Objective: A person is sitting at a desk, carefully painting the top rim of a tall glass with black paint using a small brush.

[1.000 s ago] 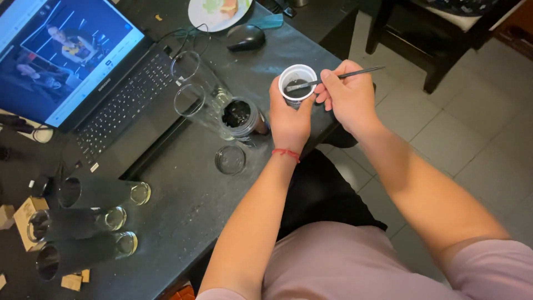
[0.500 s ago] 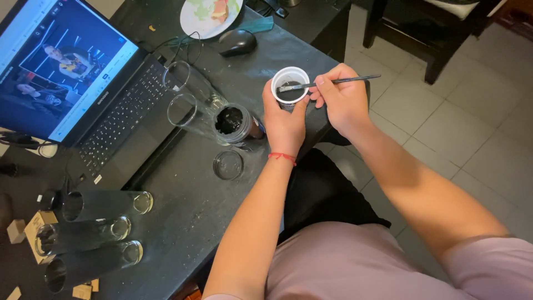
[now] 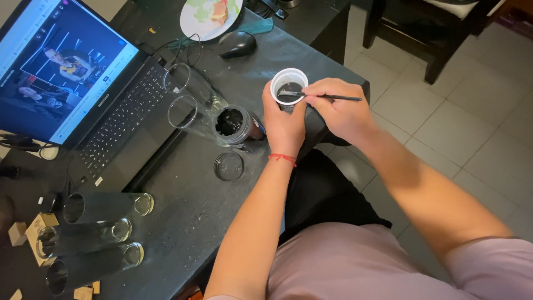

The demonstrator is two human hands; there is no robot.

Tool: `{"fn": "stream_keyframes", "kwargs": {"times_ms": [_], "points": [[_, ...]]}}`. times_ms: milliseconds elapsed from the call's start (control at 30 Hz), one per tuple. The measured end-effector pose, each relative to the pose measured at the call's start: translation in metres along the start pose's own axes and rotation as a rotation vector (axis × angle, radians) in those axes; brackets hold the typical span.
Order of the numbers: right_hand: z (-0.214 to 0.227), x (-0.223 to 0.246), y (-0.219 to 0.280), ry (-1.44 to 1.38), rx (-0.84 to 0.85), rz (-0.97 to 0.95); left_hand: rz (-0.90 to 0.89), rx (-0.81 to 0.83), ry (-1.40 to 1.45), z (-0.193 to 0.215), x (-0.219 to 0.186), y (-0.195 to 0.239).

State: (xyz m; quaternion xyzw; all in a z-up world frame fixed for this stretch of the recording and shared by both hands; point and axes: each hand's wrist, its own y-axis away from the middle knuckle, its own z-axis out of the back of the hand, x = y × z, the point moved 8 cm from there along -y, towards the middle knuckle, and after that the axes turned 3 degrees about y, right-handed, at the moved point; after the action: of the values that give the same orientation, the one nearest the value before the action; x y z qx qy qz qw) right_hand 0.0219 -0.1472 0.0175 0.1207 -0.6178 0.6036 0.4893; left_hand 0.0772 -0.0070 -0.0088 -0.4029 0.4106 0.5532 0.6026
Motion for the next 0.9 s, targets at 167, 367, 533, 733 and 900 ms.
{"fn": "stream_keyframes", "kwargs": {"times_ms": [167,367,533,733,900], "points": [[0.005,0.008,0.0,-0.021,-0.037,0.046,-0.018,0.01,0.036,0.001,-0.009,0.001],[-0.004,0.003,0.005,0.016,0.007,0.076,-0.011,0.009,0.024,0.0,-0.003,0.001],[0.005,-0.001,0.008,-0.019,-0.061,0.221,-0.048,0.011,0.063,-0.001,-0.004,0.0],[-0.005,0.019,-0.001,-0.01,-0.032,0.292,-0.048,-0.008,0.036,-0.001,0.0,0.0],[0.0,0.035,-0.002,0.137,-0.048,0.347,-0.071,-0.042,0.068,-0.001,0.0,-0.003]]}}
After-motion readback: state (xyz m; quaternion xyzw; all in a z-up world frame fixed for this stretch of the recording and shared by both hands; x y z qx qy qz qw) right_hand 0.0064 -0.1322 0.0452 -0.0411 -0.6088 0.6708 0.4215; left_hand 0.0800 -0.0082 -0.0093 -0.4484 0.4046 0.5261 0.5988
